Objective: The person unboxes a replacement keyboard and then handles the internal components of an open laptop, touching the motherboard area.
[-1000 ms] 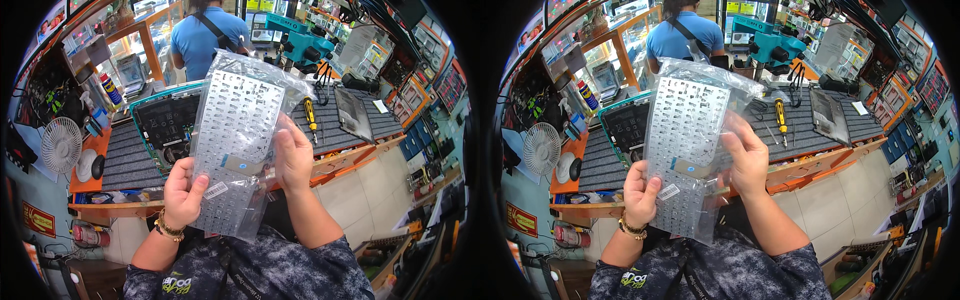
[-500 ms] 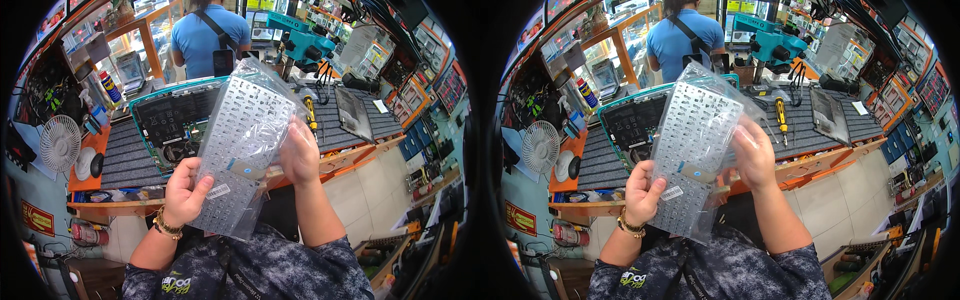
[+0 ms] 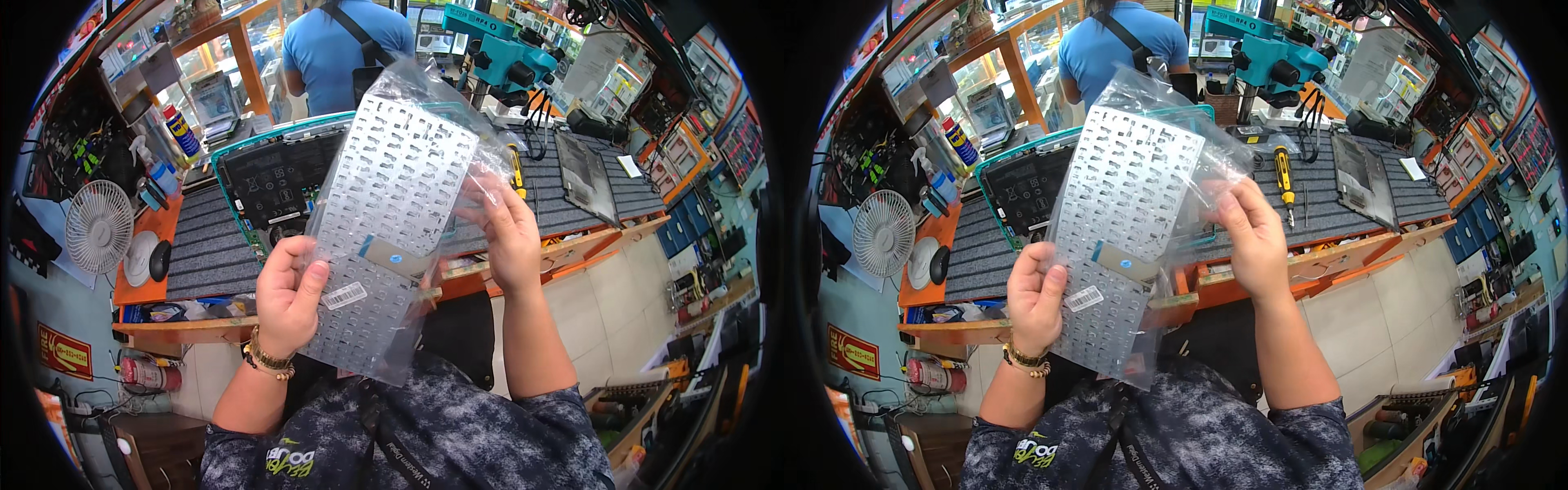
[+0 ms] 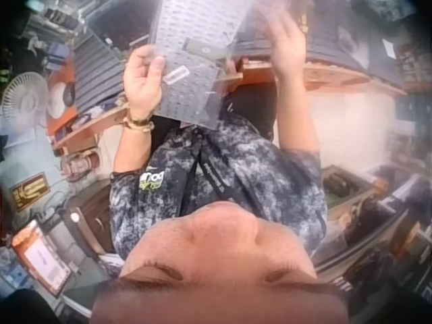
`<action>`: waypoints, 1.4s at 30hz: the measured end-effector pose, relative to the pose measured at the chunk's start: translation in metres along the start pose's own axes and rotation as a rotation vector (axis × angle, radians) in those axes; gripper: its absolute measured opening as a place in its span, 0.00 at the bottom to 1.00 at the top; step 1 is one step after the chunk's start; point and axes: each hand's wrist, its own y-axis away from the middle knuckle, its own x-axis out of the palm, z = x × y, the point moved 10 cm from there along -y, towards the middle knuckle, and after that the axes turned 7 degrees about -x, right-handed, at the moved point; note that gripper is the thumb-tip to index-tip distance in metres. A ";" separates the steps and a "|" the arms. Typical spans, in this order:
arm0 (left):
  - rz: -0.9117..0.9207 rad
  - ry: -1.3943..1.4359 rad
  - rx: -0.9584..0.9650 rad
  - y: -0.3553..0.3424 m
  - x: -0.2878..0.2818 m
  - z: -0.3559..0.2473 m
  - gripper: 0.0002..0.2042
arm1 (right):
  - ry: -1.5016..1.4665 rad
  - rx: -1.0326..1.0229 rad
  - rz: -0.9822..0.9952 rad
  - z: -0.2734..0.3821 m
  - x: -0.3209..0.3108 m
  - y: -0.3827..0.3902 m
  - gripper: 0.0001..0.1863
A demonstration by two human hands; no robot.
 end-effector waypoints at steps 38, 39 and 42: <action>0.079 -0.377 0.201 -0.008 0.008 -0.036 0.12 | 0.268 0.250 0.856 0.015 0.093 0.028 0.48; 0.052 -0.353 0.179 -0.008 0.006 -0.036 0.12 | 0.233 0.293 0.848 0.010 0.091 0.031 0.46; 0.041 -0.252 0.181 -0.012 0.008 -0.038 0.12 | 0.081 0.703 0.771 -0.025 0.078 0.055 0.41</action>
